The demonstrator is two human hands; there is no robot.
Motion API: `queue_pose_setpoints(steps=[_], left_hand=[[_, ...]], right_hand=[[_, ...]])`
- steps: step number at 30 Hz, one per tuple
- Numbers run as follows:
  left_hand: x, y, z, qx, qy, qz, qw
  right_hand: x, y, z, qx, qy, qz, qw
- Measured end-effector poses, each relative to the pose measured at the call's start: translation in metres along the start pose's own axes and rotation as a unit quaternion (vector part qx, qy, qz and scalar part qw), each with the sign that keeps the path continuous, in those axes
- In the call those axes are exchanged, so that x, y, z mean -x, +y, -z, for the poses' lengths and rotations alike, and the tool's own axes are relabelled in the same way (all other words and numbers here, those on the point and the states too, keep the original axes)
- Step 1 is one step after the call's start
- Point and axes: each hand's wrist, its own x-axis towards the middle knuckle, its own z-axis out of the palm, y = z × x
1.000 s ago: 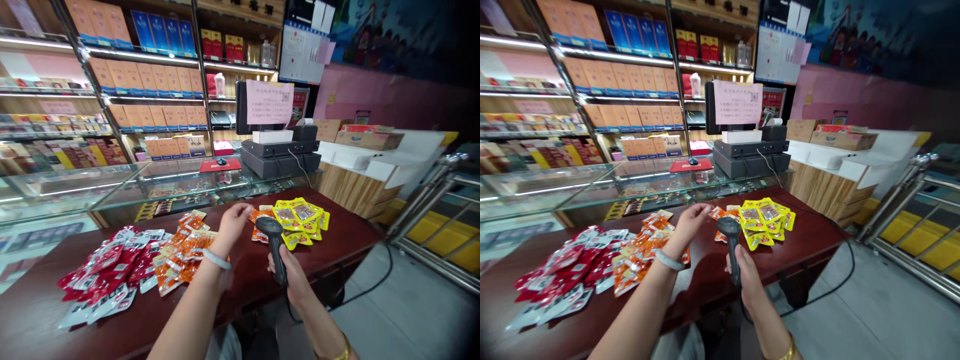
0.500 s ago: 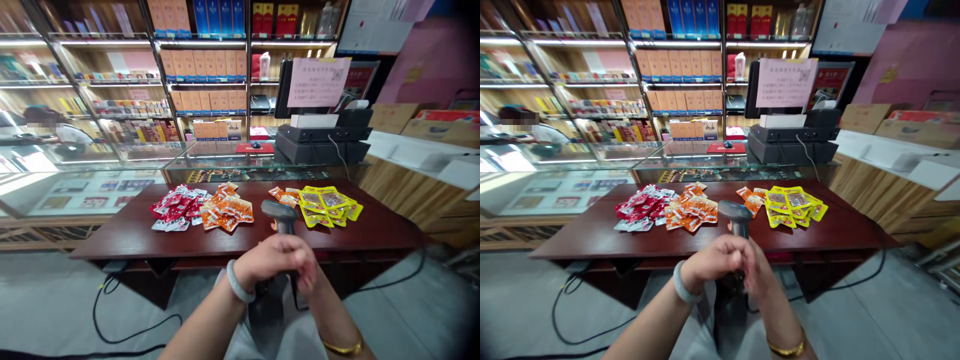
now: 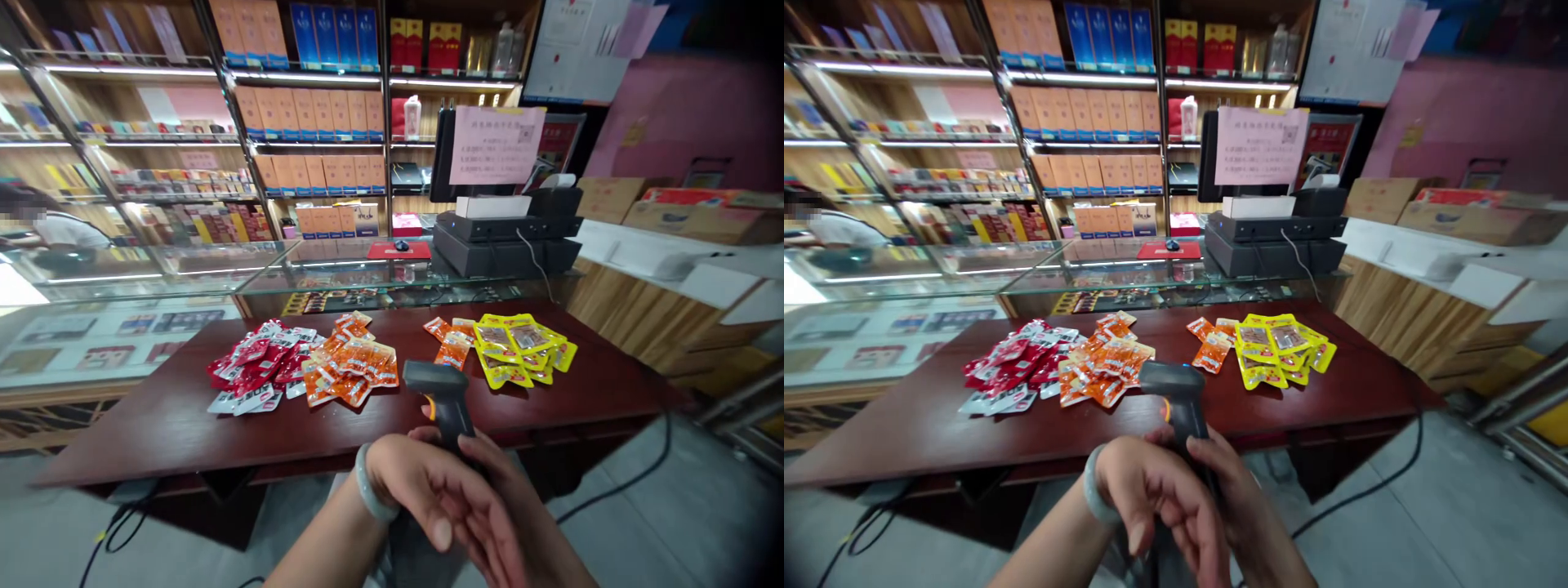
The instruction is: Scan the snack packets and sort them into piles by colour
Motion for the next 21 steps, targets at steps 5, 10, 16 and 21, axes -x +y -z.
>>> queue_pose_setpoints(steps=[5, 10, 16, 21], left_hand=[[0.006, -0.006, 0.018, -0.053, -0.023, 0.015, 0.998], [0.006, -0.014, 0.032, -0.064, -0.028, 0.006, 0.998], [0.016, 0.047, -0.004, -0.217, -0.005, 0.021, 0.976], [0.005, 0.082, -0.034, -0.251, 0.029, 0.004, 0.967]], right_hand=[[-0.004, -0.016, 0.003, 0.023, -0.041, -0.031, 0.998], [-0.014, -0.017, -0.007, 0.021, -0.068, -0.006, 0.997], [-0.005, -0.028, -0.008, 0.063, -0.066, 0.006, 0.996], [-0.001, -0.041, -0.011, 0.084, -0.099, 0.009, 0.992]])
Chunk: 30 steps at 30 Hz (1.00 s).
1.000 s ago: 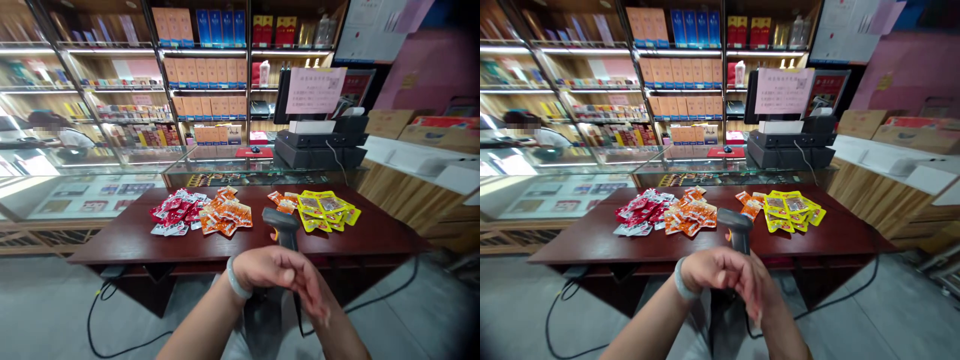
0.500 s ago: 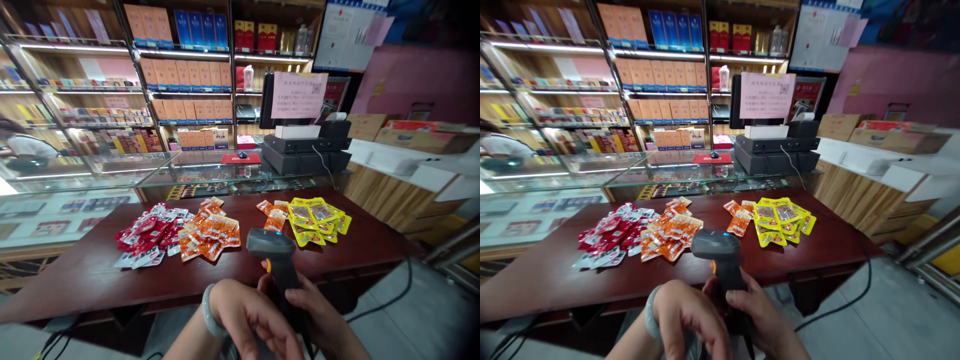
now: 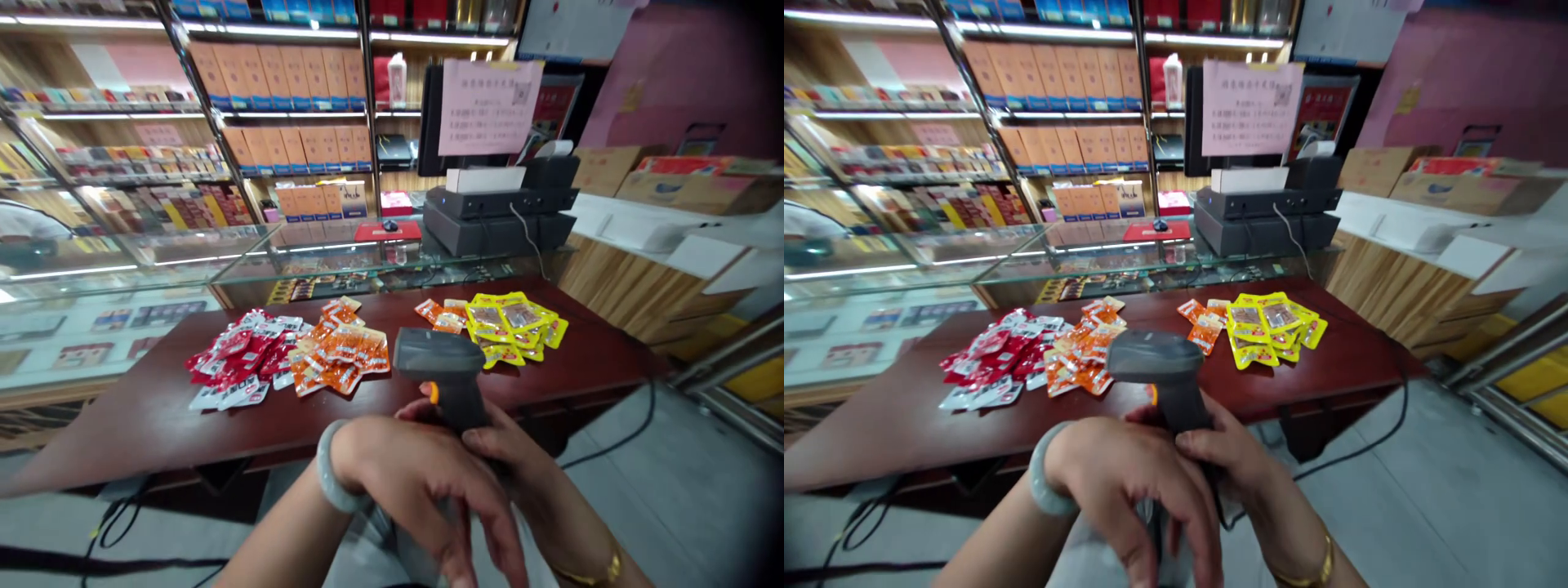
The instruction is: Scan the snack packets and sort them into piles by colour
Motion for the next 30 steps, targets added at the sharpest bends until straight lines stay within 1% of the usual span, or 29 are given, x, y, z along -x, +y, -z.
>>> queue_pose_setpoints(steps=[1, 2, 4, 5, 6, 7, 8, 9, 11, 12, 13, 14, 15, 17, 21, 22, 23, 24, 25, 27, 28, 29, 30], left_hand=[[-0.003, 0.002, 0.000, 0.011, -0.015, -0.003, 1.000], [-0.005, 0.003, -0.001, 0.021, -0.026, -0.005, 0.999], [-0.009, 0.003, -0.006, 0.016, -0.023, -0.001, 1.000], [-0.012, 0.003, -0.010, -0.009, -0.009, -0.001, 1.000], [-0.015, 0.002, -0.015, -0.055, 0.012, -0.005, 0.998], [-0.019, 0.001, -0.022, -0.124, 0.038, -0.014, 0.991], [-0.023, -0.001, -0.028, -0.213, 0.069, -0.025, 0.974], [-0.029, -0.003, -0.034, -0.311, 0.097, -0.035, 0.945], [-0.039, -0.009, -0.045, -0.493, 0.137, -0.041, 0.858], [-0.043, -0.012, -0.048, -0.560, 0.145, -0.040, 0.814], [-0.047, -0.015, -0.051, -0.608, 0.148, -0.038, 0.779], [-0.049, -0.017, -0.053, -0.639, 0.149, -0.037, 0.754], [-0.051, -0.019, -0.054, -0.657, 0.147, -0.037, 0.738], [-0.052, -0.020, -0.056, -0.669, 0.143, -0.042, 0.728], [-0.052, -0.012, -0.057, -0.658, 0.150, -0.065, 0.735], [-0.053, -0.011, -0.057, -0.648, 0.150, -0.073, 0.743], [-0.053, -0.011, -0.057, -0.631, 0.148, -0.078, 0.757], [-0.054, -0.014, -0.057, -0.603, 0.143, -0.083, 0.781], [-0.054, -0.021, -0.058, -0.560, 0.135, -0.086, 0.813], [-0.057, -0.044, -0.063, -0.427, 0.116, -0.086, 0.892], [-0.060, -0.060, -0.066, -0.338, 0.105, -0.078, 0.932], [-0.065, -0.077, -0.070, -0.239, 0.097, -0.057, 0.964], [-0.071, -0.093, -0.072, -0.139, 0.095, -0.014, 0.986]], right_hand=[[0.000, 0.000, 0.000, 0.000, -0.005, -0.005, 1.000], [0.001, 0.000, 0.001, 0.006, 0.007, -0.013, 1.000], [0.006, -0.001, 0.003, 0.021, 0.030, -0.022, 0.999], [0.009, -0.002, 0.004, 0.028, 0.041, -0.023, 0.998], [0.012, -0.005, 0.005, 0.030, 0.046, -0.023, 0.998], [0.015, -0.008, 0.005, 0.028, 0.049, -0.026, 0.998], [0.017, -0.011, 0.006, 0.021, 0.052, -0.028, 0.998], [0.018, -0.015, 0.006, 0.018, 0.051, -0.032, 0.998], [0.018, -0.023, 0.006, 0.029, 0.065, -0.010, 0.997], [0.017, -0.026, 0.006, 0.036, 0.074, 0.001, 0.997], [0.017, -0.028, 0.005, 0.044, 0.081, 0.010, 0.996], [0.018, -0.029, 0.004, 0.052, 0.082, 0.017, 0.995], [0.019, -0.030, 0.003, 0.057, 0.079, 0.023, 0.995], [0.022, -0.032, 0.001, 0.062, 0.061, 0.026, 0.996], [0.028, -0.037, -0.004, 0.077, 0.033, -0.002, 0.997], [0.029, -0.038, -0.004, 0.084, 0.026, -0.009, 0.996], [0.028, -0.039, -0.002, 0.094, 0.015, -0.018, 0.995], [0.027, -0.039, 0.001, 0.106, -0.005, -0.030, 0.994], [0.026, -0.040, 0.005, 0.115, -0.031, -0.045, 0.992], [0.019, -0.041, 0.014, 0.130, -0.087, -0.060, 0.986], [0.014, -0.042, 0.017, 0.120, -0.087, -0.040, 0.988], [0.008, -0.044, 0.018, 0.106, -0.057, -0.002, 0.993], [0.000, -0.046, 0.017, 0.095, -0.069, 0.023, 0.993]])
